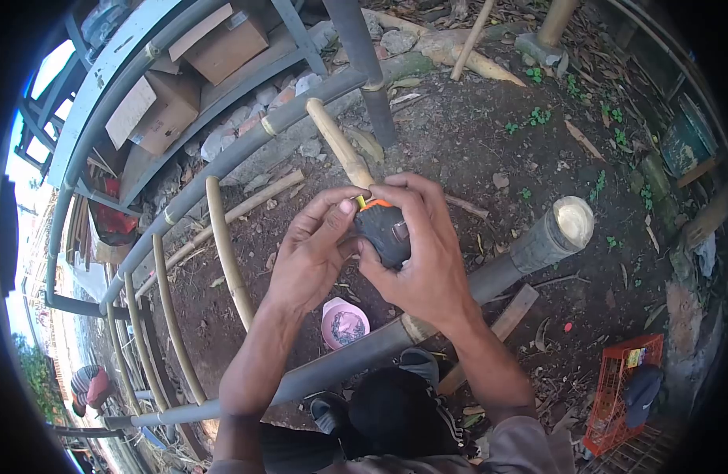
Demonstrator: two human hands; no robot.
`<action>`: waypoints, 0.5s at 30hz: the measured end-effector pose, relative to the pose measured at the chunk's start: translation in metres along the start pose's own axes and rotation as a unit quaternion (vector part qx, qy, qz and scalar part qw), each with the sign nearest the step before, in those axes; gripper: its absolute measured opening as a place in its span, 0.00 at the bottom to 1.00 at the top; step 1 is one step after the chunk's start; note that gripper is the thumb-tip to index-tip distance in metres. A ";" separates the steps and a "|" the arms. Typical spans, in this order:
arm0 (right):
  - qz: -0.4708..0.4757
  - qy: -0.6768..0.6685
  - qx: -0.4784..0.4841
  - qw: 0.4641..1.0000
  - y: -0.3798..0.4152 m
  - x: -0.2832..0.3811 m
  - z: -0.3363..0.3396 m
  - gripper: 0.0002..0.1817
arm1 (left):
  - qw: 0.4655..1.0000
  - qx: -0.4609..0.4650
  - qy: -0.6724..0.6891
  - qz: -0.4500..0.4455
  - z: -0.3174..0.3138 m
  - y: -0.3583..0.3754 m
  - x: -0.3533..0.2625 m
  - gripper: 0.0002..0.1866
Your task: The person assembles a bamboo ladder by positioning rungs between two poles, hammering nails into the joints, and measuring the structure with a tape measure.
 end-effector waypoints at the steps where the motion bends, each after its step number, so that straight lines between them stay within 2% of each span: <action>1: 0.000 0.004 -0.010 1.000 -0.002 -0.001 -0.001 0.27 | 0.998 -0.040 0.048 -0.009 -0.005 -0.003 0.002 0.15; 3: 0.002 -0.034 0.003 0.999 -0.003 0.002 -0.007 0.27 | 0.982 -0.120 0.146 -0.025 -0.019 -0.008 0.006 0.15; 5: 0.000 -0.058 -0.012 0.998 0.000 0.006 -0.014 0.23 | 0.974 -0.139 0.167 -0.056 -0.025 -0.012 0.006 0.16; 7: -0.067 -0.148 0.000 0.987 0.005 -0.007 -0.007 0.20 | 0.971 -0.148 0.175 -0.071 -0.035 -0.011 0.001 0.16; 8: -0.101 -0.193 0.007 0.976 0.006 -0.013 -0.003 0.18 | 0.972 -0.119 0.184 -0.079 -0.036 -0.011 0.002 0.16; 10: -0.195 -0.365 0.040 0.909 0.007 -0.015 0.001 0.20 | 0.973 -0.061 0.200 -0.095 -0.037 -0.010 0.005 0.17; 12: -0.293 -0.560 0.049 0.774 0.007 -0.005 0.004 0.22 | 0.979 -0.038 0.172 -0.105 -0.041 -0.010 0.006 0.17; 13: -0.317 -0.597 0.064 0.734 0.009 -0.009 0.003 0.24 | 0.984 -0.032 0.139 -0.108 -0.041 -0.011 0.009 0.18; 15: -0.327 -0.564 0.057 0.756 0.013 -0.009 -0.001 0.23 | 0.987 -0.025 0.112 -0.114 -0.038 -0.015 0.014 0.17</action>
Point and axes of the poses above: each hand's wrist, its own y-axis away from the middle knuckle, its own z-axis out of the back of the hand, x = y × z, the point moved 3 cm from there along -y, towards the middle knuckle, and after that the axes turned 2 degrees about -z, right-handed, at the moved point
